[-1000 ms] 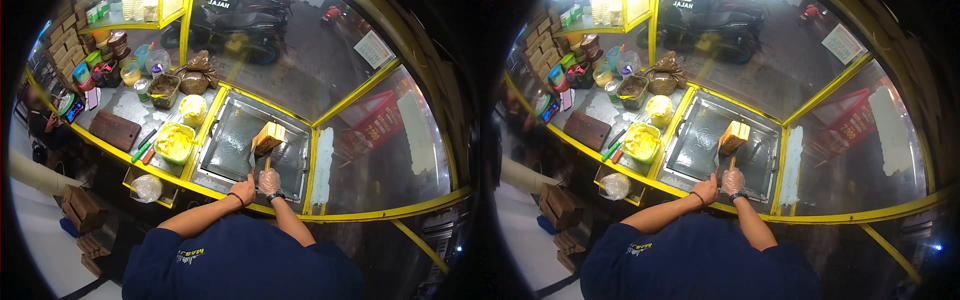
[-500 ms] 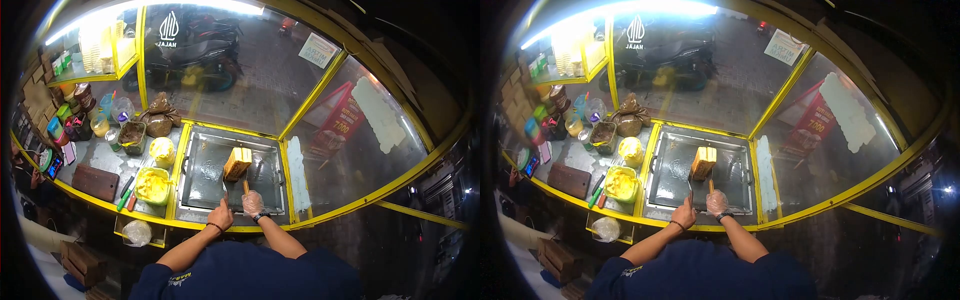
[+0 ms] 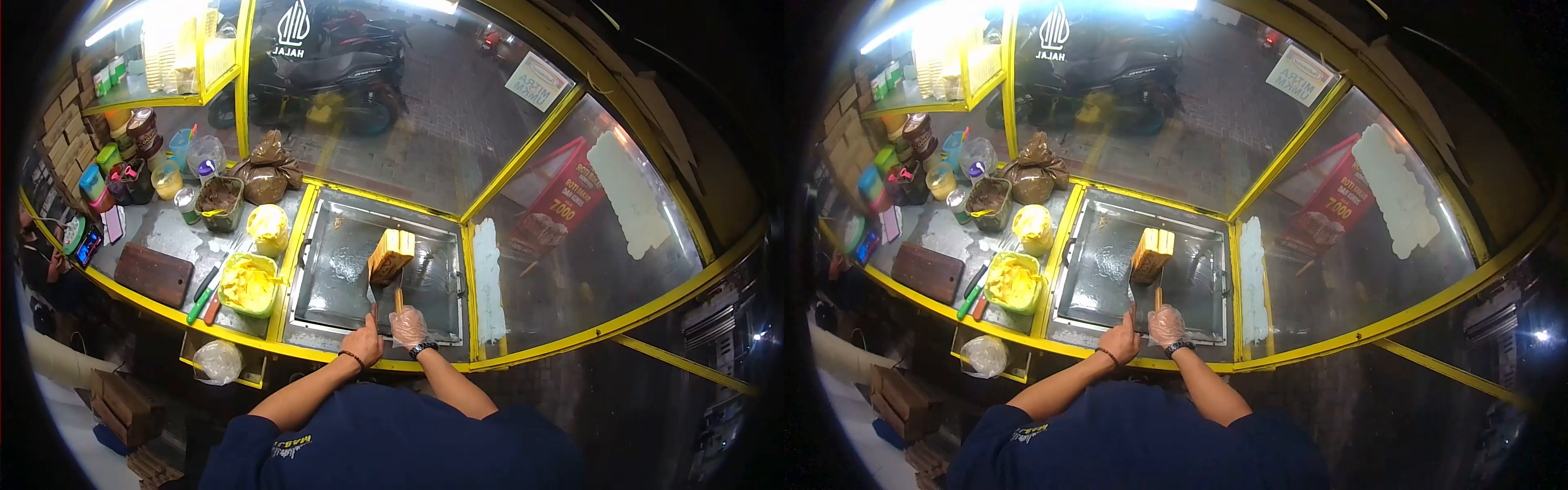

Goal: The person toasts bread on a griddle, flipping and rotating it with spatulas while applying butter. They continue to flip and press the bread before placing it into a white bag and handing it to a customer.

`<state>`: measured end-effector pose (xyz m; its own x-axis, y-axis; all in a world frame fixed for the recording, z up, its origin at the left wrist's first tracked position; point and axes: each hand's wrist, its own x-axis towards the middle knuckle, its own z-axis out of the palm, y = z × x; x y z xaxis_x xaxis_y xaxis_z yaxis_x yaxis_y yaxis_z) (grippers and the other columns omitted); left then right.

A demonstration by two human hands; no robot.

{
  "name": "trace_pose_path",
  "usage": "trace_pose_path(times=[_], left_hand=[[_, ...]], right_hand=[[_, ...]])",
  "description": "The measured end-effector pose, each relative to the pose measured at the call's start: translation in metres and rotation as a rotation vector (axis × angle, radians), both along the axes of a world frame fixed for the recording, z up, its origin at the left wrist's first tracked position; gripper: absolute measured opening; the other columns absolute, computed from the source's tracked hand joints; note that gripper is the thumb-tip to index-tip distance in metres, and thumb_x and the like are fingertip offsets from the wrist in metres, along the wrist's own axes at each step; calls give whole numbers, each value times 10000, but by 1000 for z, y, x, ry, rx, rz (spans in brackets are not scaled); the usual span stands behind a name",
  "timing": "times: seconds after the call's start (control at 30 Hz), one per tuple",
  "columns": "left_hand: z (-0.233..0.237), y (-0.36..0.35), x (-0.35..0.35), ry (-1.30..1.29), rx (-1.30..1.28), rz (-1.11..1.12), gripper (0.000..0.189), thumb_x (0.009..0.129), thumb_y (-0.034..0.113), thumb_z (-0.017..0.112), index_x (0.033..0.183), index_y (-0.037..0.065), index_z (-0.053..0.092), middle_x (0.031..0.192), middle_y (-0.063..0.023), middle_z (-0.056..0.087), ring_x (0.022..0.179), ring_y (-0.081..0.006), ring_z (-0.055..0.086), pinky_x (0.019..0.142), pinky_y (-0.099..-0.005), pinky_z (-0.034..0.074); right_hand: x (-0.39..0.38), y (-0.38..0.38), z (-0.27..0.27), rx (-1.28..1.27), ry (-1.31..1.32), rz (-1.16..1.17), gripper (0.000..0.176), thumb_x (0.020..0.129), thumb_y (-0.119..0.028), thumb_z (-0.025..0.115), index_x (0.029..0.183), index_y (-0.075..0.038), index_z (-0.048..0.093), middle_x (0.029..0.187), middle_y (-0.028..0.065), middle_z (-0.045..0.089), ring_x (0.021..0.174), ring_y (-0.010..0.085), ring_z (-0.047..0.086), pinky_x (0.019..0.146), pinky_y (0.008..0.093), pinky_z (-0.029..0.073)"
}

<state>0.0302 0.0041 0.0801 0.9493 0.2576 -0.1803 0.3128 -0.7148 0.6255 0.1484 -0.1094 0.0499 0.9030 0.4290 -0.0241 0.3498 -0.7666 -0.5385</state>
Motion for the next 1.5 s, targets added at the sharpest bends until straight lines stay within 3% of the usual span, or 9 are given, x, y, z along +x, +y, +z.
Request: trace_pose_path(times=[0.2,0.6,0.7,0.8,0.9,1.5], left_hand=[[4,-1,2,3,-36,0,553,851,223,489,1257,-109,314,811,-299,640,755,-456,634,704,-530,504],[3,-3,1,3,-38,16,545,850,226,501,1237,-104,304,825,-308,640,763,-454,637,718,-535,501],[-2,-4,2,-19,-32,15,530,848,219,507,1223,-98,308,820,-311,639,767,-455,638,717,-534,502],[-3,-5,2,-1,-51,36,543,848,213,538,1256,-43,288,823,-307,633,774,-463,626,717,-542,493],[-2,-5,2,12,-58,29,529,849,214,530,1246,-50,298,830,-302,636,777,-462,627,718,-541,494],[0,-1,1,7,-30,-33,471,850,197,496,1182,-90,324,840,-313,640,780,-460,639,718,-522,511]], right_hand=[[0,-4,-4,-1,-63,51,321,812,-282,632,728,28,616,729,249,624,731,413,623,659,466,495],[7,-6,-17,-76,-94,129,313,818,-276,601,735,25,631,735,253,632,748,414,634,697,471,509],[9,-7,-27,-61,-162,152,345,842,-286,574,664,3,635,718,225,614,707,393,614,672,467,480],[8,-7,-27,-61,-176,139,352,847,-284,568,649,1,632,719,222,613,704,391,610,678,468,475],[9,-6,-32,-63,-198,181,351,845,-284,575,657,8,630,714,228,615,702,396,612,673,469,477],[-3,5,-12,29,-86,81,310,816,-242,627,671,31,602,677,267,605,703,440,609,653,480,492]])
